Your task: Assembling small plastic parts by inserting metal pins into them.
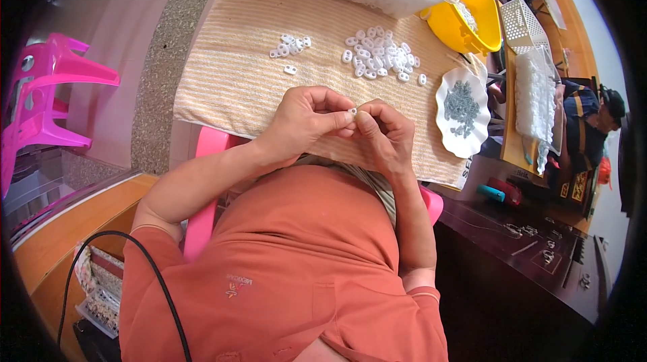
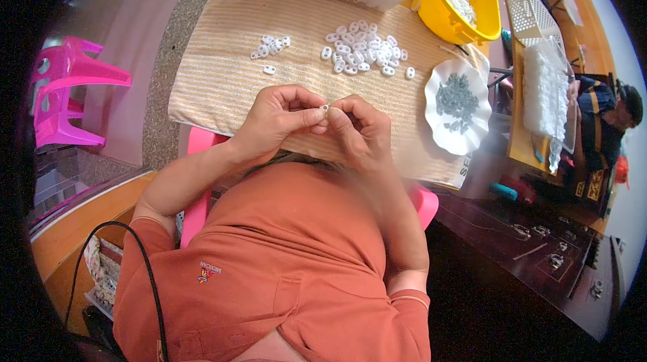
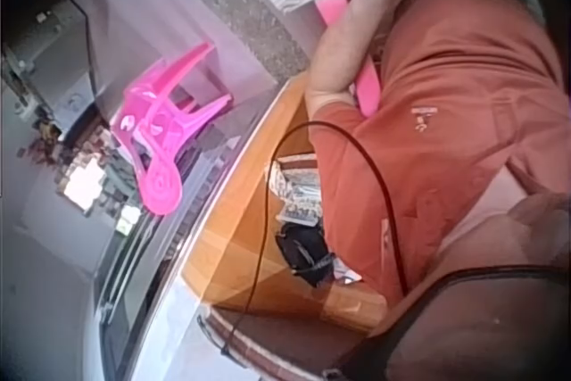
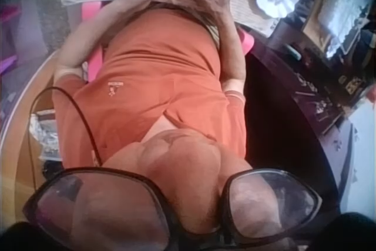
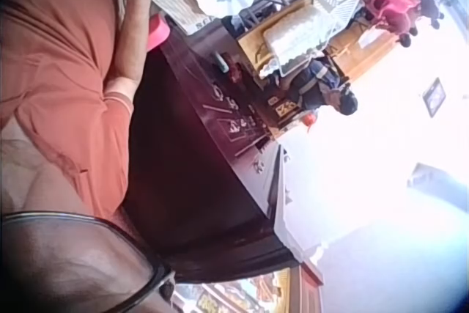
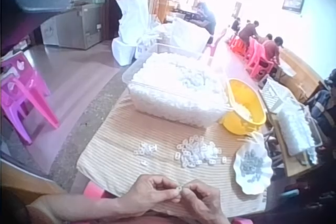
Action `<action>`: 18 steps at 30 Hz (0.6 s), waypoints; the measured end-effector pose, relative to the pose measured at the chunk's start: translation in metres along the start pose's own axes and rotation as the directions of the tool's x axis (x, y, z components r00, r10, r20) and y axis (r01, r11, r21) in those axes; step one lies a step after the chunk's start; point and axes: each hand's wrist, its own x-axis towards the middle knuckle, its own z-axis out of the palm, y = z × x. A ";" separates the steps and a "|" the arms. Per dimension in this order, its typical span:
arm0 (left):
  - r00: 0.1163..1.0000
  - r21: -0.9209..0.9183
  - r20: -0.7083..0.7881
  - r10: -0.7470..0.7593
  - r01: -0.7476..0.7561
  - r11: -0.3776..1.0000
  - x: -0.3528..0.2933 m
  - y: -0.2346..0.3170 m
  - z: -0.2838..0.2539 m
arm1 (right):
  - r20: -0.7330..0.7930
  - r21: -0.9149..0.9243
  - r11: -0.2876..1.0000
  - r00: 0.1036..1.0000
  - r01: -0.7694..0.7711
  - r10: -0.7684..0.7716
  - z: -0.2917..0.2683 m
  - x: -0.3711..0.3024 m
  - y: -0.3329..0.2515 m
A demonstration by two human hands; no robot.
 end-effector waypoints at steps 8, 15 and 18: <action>1.000 -0.007 0.004 0.011 -0.011 1.000 0.000 0.000 0.002 | 0.026 -0.113 0.993 0.999 0.046 -0.044 -0.004 0.001 -0.002; 1.000 -0.053 -0.015 -0.013 0.012 0.999 0.001 0.004 0.000 | -0.007 -0.041 0.998 0.999 -0.046 0.045 -0.015 0.007 -0.010; 1.000 -0.112 -0.028 -0.014 0.010 0.994 0.000 0.008 0.002 | -0.010 -0.363 0.923 0.990 0.129 -0.142 -0.023 0.025 -0.015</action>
